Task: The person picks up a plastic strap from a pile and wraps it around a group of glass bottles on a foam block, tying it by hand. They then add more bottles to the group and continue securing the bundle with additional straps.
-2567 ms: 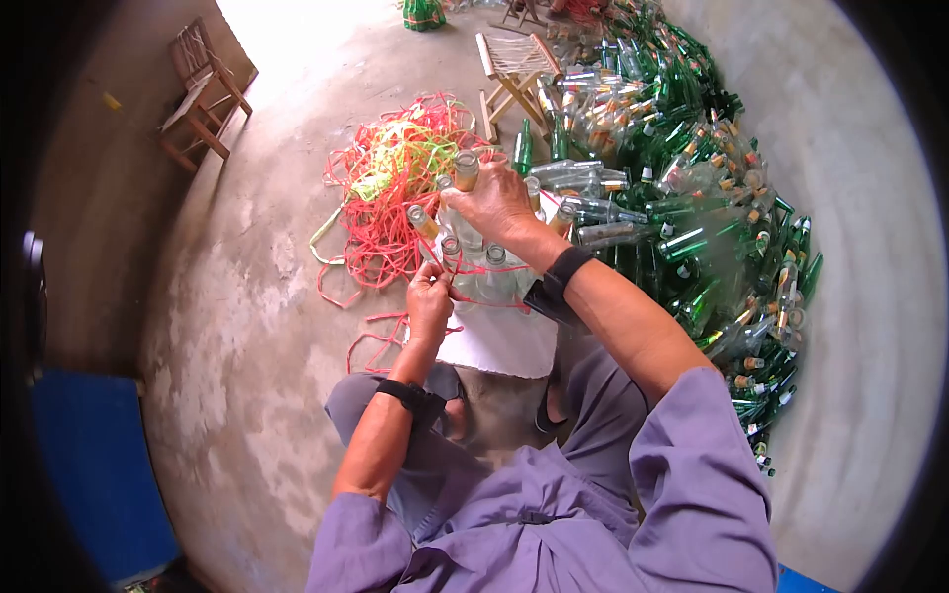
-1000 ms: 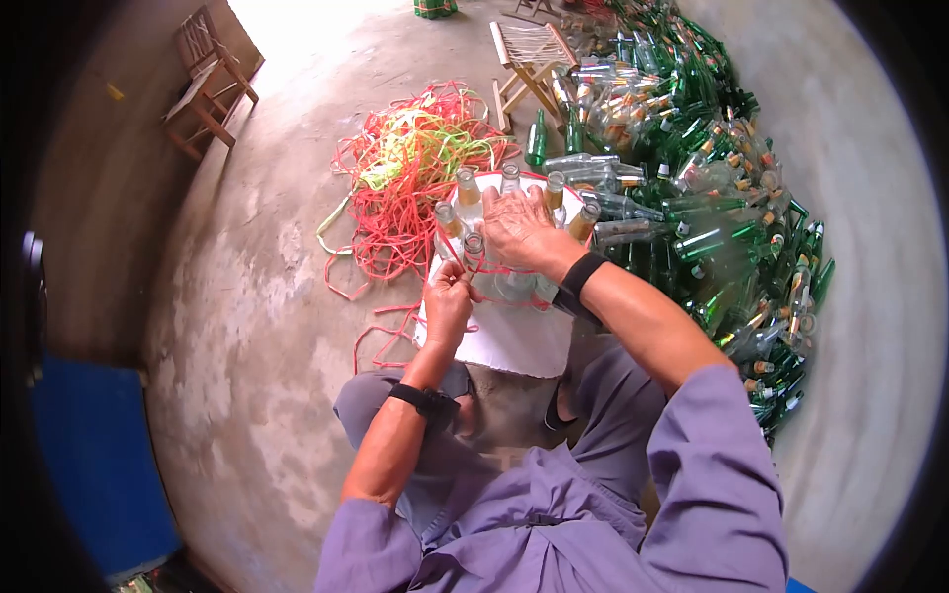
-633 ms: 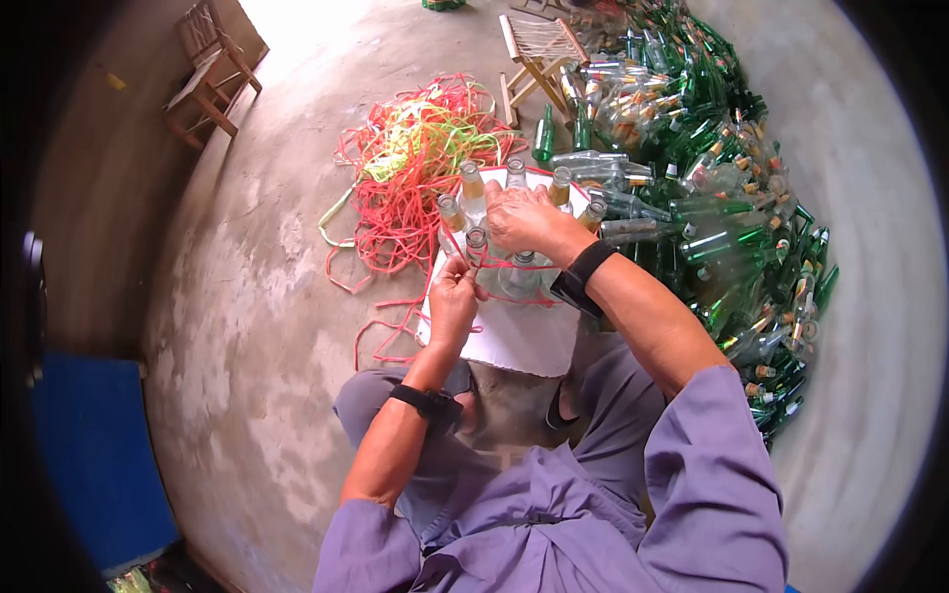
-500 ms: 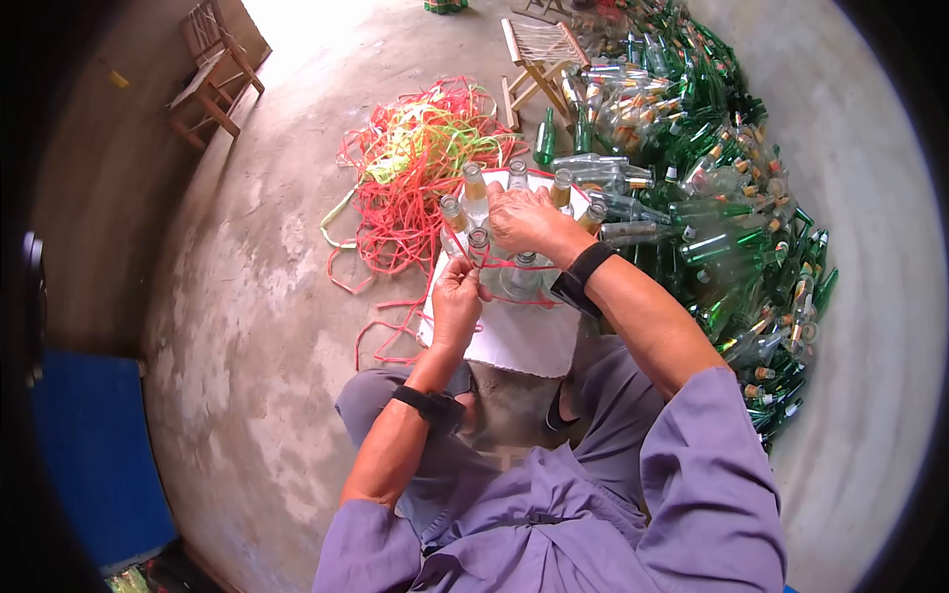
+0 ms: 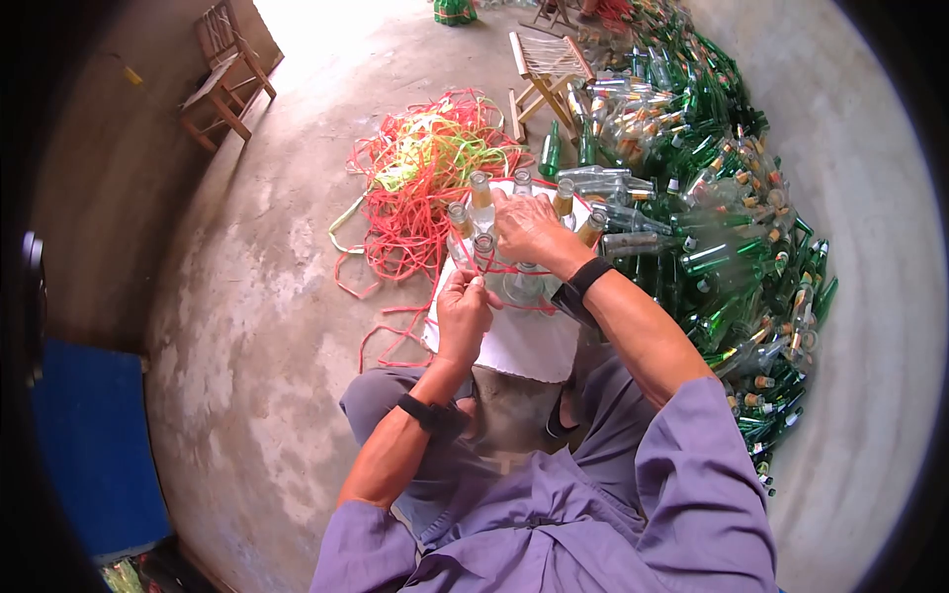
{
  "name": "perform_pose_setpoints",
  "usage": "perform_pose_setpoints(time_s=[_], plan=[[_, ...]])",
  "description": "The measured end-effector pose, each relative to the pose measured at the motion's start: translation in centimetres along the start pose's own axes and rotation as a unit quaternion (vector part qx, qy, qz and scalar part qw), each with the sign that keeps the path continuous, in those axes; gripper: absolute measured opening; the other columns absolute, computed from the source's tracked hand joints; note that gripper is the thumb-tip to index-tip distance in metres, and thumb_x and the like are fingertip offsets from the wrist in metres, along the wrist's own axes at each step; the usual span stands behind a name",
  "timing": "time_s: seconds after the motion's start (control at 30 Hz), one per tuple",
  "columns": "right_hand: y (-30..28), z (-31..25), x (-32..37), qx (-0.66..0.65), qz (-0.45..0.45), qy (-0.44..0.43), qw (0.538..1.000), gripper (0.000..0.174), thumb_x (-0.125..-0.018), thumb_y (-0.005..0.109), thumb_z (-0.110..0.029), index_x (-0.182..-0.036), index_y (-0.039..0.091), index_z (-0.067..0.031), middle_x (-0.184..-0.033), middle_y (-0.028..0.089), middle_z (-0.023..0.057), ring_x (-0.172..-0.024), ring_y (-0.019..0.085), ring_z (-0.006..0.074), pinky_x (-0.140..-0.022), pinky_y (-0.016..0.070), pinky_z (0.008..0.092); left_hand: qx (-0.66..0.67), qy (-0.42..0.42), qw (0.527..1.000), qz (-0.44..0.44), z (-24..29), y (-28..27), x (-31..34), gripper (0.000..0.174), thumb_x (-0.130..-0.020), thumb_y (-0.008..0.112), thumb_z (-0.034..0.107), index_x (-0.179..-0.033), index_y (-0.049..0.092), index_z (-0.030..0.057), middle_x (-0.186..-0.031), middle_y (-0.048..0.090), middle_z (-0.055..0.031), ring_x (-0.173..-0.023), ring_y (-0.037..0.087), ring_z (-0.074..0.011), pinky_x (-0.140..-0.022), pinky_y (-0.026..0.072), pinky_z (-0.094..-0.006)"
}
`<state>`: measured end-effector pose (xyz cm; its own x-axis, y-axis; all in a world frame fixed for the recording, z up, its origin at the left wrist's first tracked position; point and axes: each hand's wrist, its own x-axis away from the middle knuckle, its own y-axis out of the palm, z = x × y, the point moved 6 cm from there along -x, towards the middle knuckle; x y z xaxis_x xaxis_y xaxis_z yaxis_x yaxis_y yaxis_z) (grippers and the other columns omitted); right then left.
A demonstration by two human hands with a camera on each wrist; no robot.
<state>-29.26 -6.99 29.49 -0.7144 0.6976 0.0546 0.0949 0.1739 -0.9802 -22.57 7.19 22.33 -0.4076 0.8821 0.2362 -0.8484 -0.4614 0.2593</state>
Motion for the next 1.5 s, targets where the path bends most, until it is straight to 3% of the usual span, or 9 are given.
perform_pose_setpoints(time_s=[0.3, 0.53, 0.6, 0.63, 0.77, 0.93, 1.23, 1.43, 1.5], plan=[[-4.7, -1.4, 4.6, -0.059, 0.268, -0.067, 0.959, 0.042, -0.072, 0.061, -0.007, -0.112, 0.061, 0.0031, -0.103, 0.066, 0.0232, -0.100, 0.063, 0.0380, -0.092, 0.0479, 0.0429, 0.003, 0.015, 1.000, -0.022, 0.1, 1.3, 1.3, 0.009, -0.098, 0.044, 0.011, -0.101, 0.047, 0.0032, -0.070, 0.064, -0.0113, -0.043, 0.042, -0.0072, -0.042, 0.0361, -0.0232], [-1.5, -3.6, 9.5, -0.204, 0.129, 0.060, 0.968, 0.022, -0.079, 0.061, -0.020, -0.083, 0.070, -0.0012, -0.071, 0.067, 0.0191, -0.071, 0.066, 0.0359, -0.074, 0.0523, 0.0444, -0.052, 0.024, 0.998, -0.038, -0.4, 1.6, 3.0, 0.015, -0.099, 0.042, 0.011, -0.107, 0.050, 0.0005, -0.071, 0.060, -0.0061, -0.047, 0.046, -0.0077, -0.043, 0.0375, -0.0238], [0.3, -3.5, 8.8, -0.270, 0.089, 0.041, 0.958, 0.025, -0.087, 0.058, -0.018, -0.077, 0.069, 0.0021, -0.062, 0.065, 0.0144, -0.054, 0.064, 0.0225, -0.054, 0.0503, 0.0366, -0.115, 0.112, 0.986, -0.052, 0.1, 2.2, 3.4, 0.021, -0.100, 0.042, 0.013, -0.113, 0.050, 0.0000, -0.071, 0.057, -0.0029, -0.048, 0.048, -0.0075, -0.044, 0.0376, -0.0237], [1.5, -2.9, 8.7, -0.384, -0.050, 0.155, 0.909, 0.027, -0.079, 0.060, -0.022, -0.079, 0.070, 0.0029, -0.070, 0.067, 0.0191, -0.061, 0.067, 0.0248, -0.064, 0.0539, 0.0375, -0.093, 0.110, 0.987, -0.066, 0.4, 2.7, 4.2, 0.023, -0.100, 0.043, 0.015, -0.115, 0.052, 0.0002, -0.072, 0.059, -0.0037, -0.050, 0.050, -0.0074, -0.044, 0.0390, -0.0232], [4.3, -2.0, 8.1, -0.510, 0.005, 0.104, 0.854, 0.023, -0.079, 0.061, -0.017, -0.080, 0.070, 0.0039, -0.067, 0.067, 0.0152, -0.060, 0.064, 0.0154, -0.058, 0.0527, 0.0341, -0.115, -0.019, 0.988, -0.099, 0.7, 3.2, 6.1, 0.009, -0.099, 0.044, 0.008, -0.098, 0.051, 0.0023, -0.069, 0.063, -0.0059, -0.059, 0.059, -0.0104, -0.057, 0.0475, -0.0272], [6.1, -1.9, 8.9, -0.642, 0.075, 0.195, 0.738, 0.015, -0.087, 0.059, -0.010, -0.078, 0.062, 0.0019, -0.068, 0.064, 0.0072, -0.052, 0.058, 0.0105, -0.043, 0.0459, 0.0244, -0.077, -0.001, 0.990, -0.115, -1.9, 2.3, 5.1, 0.021, -0.099, 0.049, 0.017, -0.099, 0.060, -0.0004, -0.070, 0.064, -0.0064, -0.058, 0.057, -0.0094, -0.053, 0.0459, -0.0239], [6.9, -0.5, 9.9, -0.598, 0.130, 0.193, 0.767, 0.022, -0.084, 0.058, -0.013, -0.069, 0.063, 0.0021, -0.056, 0.057, 0.0020, -0.051, 0.049, 0.0064, -0.046, 0.0425, 0.0277, -0.106, -0.066, 0.979, -0.163, 0.8, 1.5, 4.5, 0.026, -0.096, 0.059, 0.021, -0.083, 0.065, -0.0007, -0.066, 0.063, -0.0022, -0.059, 0.056, -0.0080, -0.055, 0.0448, -0.0234], [6.4, -0.5, 10.9, -0.672, 0.115, 0.240, 0.691, 0.024, -0.085, 0.059, -0.015, -0.067, 0.061, 0.0007, -0.056, 0.056, 0.0008, -0.051, 0.049, 0.0063, -0.047, 0.0429, 0.0273, -0.190, 0.034, 0.970, -0.148, 1.4, 2.1, 4.3, 0.017, -0.092, 0.063, 0.018, -0.088, 0.067, 0.0017, -0.064, 0.059, 0.0027, -0.059, 0.054, -0.0068, -0.055, 0.0420, -0.0224], [5.9, 0.0, 11.0, -0.638, 0.110, 0.237, 0.724, 0.024, -0.085, 0.059, -0.015, -0.067, 0.061, 0.0014, -0.056, 0.056, 0.0022, -0.052, 0.050, 0.0072, -0.048, 0.0439, 0.0289, -0.310, 0.155, 0.937, -0.039, 2.4, 0.8, 3.1, 0.014, -0.090, 0.065, 0.014, -0.094, 0.066, 0.0011, -0.075, 0.062, -0.0002, -0.065, 0.055, -0.0074, -0.059, 0.0444, -0.0227]])
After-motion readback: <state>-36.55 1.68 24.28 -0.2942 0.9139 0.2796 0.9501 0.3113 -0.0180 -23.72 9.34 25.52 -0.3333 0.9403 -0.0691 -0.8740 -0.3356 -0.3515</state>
